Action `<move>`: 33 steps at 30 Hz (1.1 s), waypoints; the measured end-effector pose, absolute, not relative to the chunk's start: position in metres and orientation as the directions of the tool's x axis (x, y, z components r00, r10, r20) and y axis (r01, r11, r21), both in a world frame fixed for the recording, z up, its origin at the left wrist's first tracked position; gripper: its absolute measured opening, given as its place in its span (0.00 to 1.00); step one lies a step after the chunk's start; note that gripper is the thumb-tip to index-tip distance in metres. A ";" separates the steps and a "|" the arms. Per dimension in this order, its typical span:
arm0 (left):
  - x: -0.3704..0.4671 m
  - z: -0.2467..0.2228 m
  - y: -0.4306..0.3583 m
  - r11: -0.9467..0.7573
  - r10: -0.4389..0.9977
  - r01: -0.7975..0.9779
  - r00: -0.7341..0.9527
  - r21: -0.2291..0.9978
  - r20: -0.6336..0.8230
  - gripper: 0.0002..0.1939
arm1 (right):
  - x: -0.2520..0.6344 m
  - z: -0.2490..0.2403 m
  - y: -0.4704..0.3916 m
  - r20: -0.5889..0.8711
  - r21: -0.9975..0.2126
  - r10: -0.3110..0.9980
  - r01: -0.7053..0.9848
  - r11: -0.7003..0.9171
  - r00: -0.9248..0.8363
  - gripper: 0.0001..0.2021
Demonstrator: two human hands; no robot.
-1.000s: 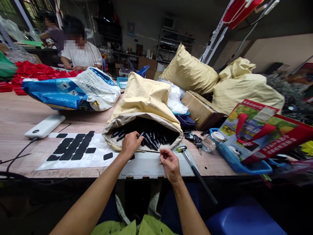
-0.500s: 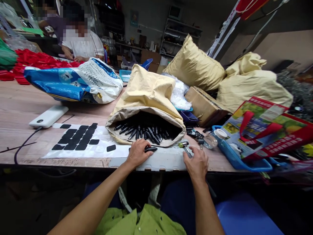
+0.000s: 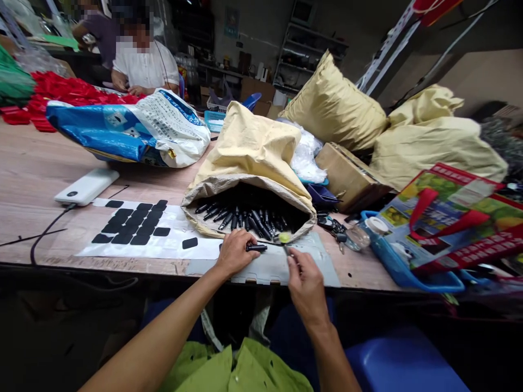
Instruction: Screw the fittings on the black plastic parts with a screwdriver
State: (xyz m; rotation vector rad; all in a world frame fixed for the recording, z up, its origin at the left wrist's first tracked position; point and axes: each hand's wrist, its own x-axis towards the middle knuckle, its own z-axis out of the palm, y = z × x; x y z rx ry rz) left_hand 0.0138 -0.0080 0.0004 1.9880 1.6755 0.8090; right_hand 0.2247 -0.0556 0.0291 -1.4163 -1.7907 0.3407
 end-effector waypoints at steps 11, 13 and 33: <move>0.015 0.002 -0.011 -0.189 0.980 0.740 0.096 0.646 0.177 0.08 | 0.184 0.029 -0.068 0.352 -0.561 0.916 0.739 0.372 -0.194 0.22; 0.015 0.002 -0.011 -0.188 0.980 0.737 0.096 0.649 0.175 0.08 | 0.187 0.029 -0.066 0.352 -0.560 0.915 0.739 0.375 -0.198 0.22; 0.010 0.002 -0.013 -0.285 0.958 0.718 0.190 0.636 0.214 0.06 | 0.273 0.024 -0.035 0.325 -0.287 0.870 0.915 -0.283 0.372 0.16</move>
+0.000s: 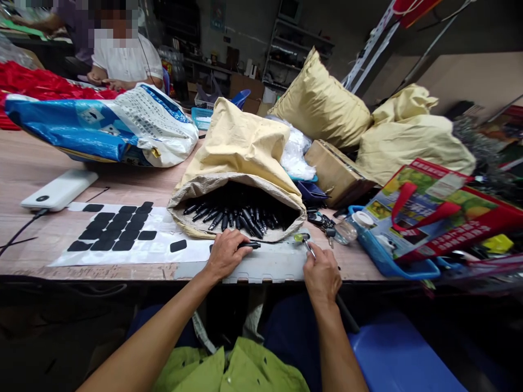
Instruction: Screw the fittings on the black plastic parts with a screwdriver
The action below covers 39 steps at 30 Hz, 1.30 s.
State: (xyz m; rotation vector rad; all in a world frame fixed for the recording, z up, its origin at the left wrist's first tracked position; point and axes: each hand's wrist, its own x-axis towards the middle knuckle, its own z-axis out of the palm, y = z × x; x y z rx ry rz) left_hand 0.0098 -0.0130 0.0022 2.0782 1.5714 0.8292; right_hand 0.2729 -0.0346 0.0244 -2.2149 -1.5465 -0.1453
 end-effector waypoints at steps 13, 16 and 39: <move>0.009 0.004 -0.015 -0.309 0.951 0.758 0.239 0.575 0.197 0.21 | 0.279 -0.001 -0.002 0.384 -0.240 0.806 0.891 -0.385 0.451 0.18; 0.009 0.004 -0.015 -0.314 0.949 0.755 0.246 0.575 0.196 0.22 | 0.278 -0.003 -0.003 0.405 -0.221 0.801 0.897 -0.383 0.441 0.17; 0.012 -0.049 -0.137 -0.271 0.893 0.830 0.406 0.487 -0.196 0.15 | 0.279 -0.006 -0.003 0.429 -0.160 0.806 0.913 -0.376 0.407 0.16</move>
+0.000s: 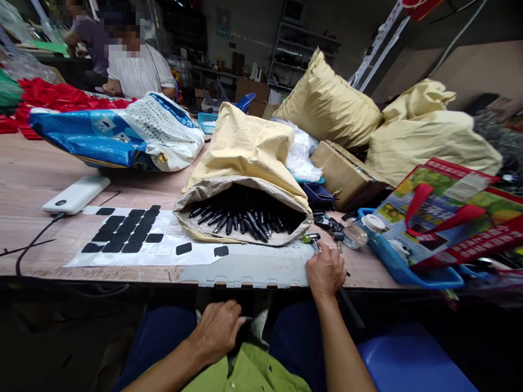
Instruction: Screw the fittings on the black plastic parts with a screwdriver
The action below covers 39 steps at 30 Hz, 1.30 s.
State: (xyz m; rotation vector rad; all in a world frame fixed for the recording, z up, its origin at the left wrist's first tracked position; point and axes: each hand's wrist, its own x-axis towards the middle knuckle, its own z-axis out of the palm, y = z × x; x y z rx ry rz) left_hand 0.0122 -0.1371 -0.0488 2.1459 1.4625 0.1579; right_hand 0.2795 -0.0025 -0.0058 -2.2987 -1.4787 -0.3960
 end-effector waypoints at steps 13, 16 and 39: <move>0.007 0.041 -0.058 -0.047 0.997 0.863 0.012 0.504 0.072 0.12 | 0.280 -0.008 -0.002 0.436 -0.151 0.804 0.914 -0.377 0.404 0.16; -0.005 0.049 -0.004 0.159 0.971 0.907 -0.215 0.390 0.106 0.15 | 0.279 -0.006 -0.002 0.426 -0.165 0.808 0.913 -0.374 0.408 0.16; -0.016 0.019 -0.019 -0.337 0.927 0.854 0.226 0.396 0.300 0.15 | 0.275 -0.002 -0.005 0.416 -0.187 0.806 0.907 -0.378 0.422 0.16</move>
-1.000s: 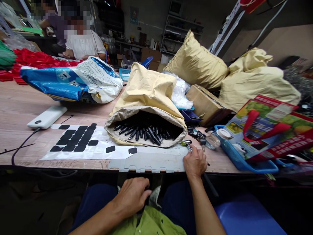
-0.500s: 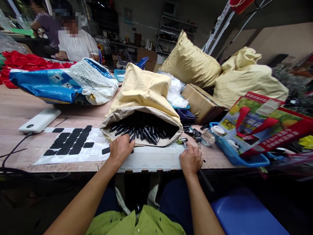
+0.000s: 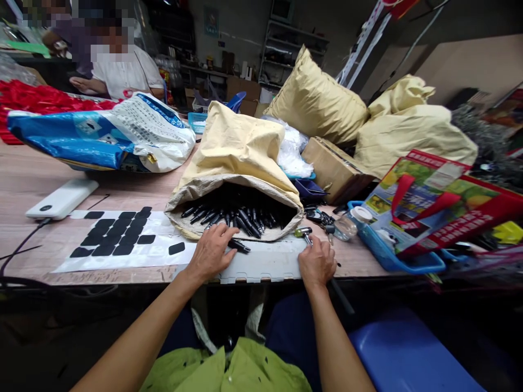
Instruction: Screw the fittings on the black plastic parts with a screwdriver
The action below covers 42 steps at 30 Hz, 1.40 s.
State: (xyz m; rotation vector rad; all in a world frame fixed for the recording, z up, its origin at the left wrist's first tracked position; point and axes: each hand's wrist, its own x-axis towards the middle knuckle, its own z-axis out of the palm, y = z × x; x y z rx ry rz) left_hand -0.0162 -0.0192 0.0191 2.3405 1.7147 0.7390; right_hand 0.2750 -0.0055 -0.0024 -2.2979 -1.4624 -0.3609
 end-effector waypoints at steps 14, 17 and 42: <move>0.003 0.000 -0.009 -0.288 0.957 0.719 0.206 0.632 0.201 0.08 | 0.261 0.025 -0.028 0.471 -0.561 0.804 0.827 -0.044 0.362 0.19; 0.000 0.001 -0.008 -0.270 0.963 0.703 0.198 0.658 0.183 0.08 | 0.230 0.036 -0.042 0.443 -0.683 0.885 0.693 0.230 0.143 0.17; -0.006 -0.002 -0.004 -0.285 0.958 0.614 0.209 0.736 0.197 0.10 | 0.190 0.018 -0.062 0.543 -0.542 0.830 0.703 0.461 -0.126 0.18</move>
